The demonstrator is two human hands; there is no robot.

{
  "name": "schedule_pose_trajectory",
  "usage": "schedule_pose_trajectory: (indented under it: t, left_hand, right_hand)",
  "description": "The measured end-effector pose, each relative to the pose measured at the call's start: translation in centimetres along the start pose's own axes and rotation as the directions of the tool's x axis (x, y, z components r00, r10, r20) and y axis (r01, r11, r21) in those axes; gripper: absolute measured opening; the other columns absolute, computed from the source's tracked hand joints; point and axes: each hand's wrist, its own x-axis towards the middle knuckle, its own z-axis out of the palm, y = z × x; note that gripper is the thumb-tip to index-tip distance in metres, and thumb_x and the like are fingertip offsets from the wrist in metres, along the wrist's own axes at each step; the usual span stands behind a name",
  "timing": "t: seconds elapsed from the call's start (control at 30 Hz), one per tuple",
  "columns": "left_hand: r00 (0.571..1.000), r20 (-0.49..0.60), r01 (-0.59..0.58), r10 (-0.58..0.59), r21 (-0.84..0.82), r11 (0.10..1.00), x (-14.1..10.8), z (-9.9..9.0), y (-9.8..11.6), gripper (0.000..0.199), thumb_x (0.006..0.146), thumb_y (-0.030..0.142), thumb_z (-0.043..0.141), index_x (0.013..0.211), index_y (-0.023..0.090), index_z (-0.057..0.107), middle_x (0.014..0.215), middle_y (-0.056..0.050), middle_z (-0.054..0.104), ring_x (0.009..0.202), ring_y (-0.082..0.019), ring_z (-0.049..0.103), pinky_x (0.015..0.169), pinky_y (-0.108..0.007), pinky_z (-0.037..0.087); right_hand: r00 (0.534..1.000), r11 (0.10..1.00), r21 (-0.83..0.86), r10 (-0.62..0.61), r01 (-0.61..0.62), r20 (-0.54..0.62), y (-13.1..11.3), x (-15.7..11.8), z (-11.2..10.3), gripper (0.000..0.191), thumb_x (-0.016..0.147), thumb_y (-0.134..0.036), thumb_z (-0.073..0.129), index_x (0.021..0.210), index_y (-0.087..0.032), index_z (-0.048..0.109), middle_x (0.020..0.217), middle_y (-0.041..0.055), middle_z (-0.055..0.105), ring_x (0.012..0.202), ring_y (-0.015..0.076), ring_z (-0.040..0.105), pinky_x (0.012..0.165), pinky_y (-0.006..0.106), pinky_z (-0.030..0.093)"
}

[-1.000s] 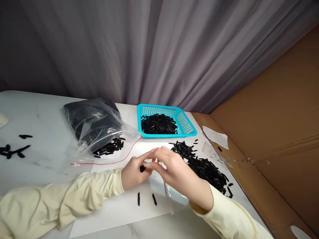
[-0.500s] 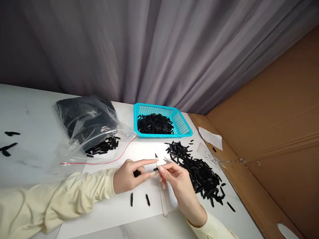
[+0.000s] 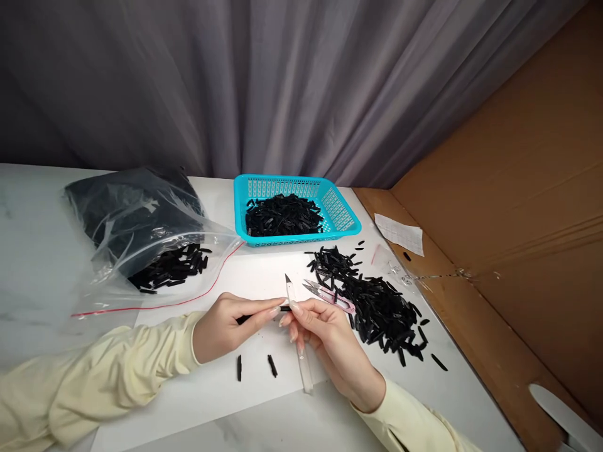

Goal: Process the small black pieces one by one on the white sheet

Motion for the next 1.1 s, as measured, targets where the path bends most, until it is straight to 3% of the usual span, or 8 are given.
schedule_pose_trajectory:
  t: [0.27,0.83,1.1]
  left_hand:
    - [0.997,0.08,0.018,-0.018,0.001,1.0,-0.02,-0.09,0.12,0.03,0.092,0.021,0.043,0.099,0.012,0.071,0.042,0.005,0.049,0.034,-0.005,0.035,0.035,-0.015,0.033]
    - [0.998,0.046,-0.036,0.037,-0.033,0.999,0.06,-0.12,0.15,0.03,0.091,0.018,0.044,0.111,0.013,0.066,0.045,0.003,0.057,0.032,-0.006,0.033,0.033,-0.016,0.034]
    - [0.997,0.069,-0.019,0.02,-0.01,1.0,-0.35,-0.12,-0.2,0.035,0.09,0.017,0.045,0.121,0.008,0.059,0.04,0.009,0.035,0.037,-0.006,0.024,0.034,-0.015,0.027]
  right_hand:
    - [0.999,1.0,0.007,0.015,-0.015,0.039,-0.09,-0.26,0.23,0.027,0.079,-0.04,0.064,0.071,-0.015,0.07,0.057,0.0013,0.059,0.05,0.0098,0.045,0.049,0.023,0.037]
    - [0.999,0.998,0.026,-0.051,0.051,-0.001,-0.17,-0.12,0.23,0.018,0.069,-0.03,0.074,0.078,-0.016,0.067,0.064,0.0016,0.067,0.053,0.0107,0.054,0.053,0.024,0.042]
    - [0.995,0.995,-0.005,-0.103,0.103,-0.002,0.13,0.17,-0.08,0.023,0.069,-0.028,0.075,0.084,-0.018,0.061,0.066,0.0012,0.07,0.061,0.0144,0.063,0.055,0.025,0.048]
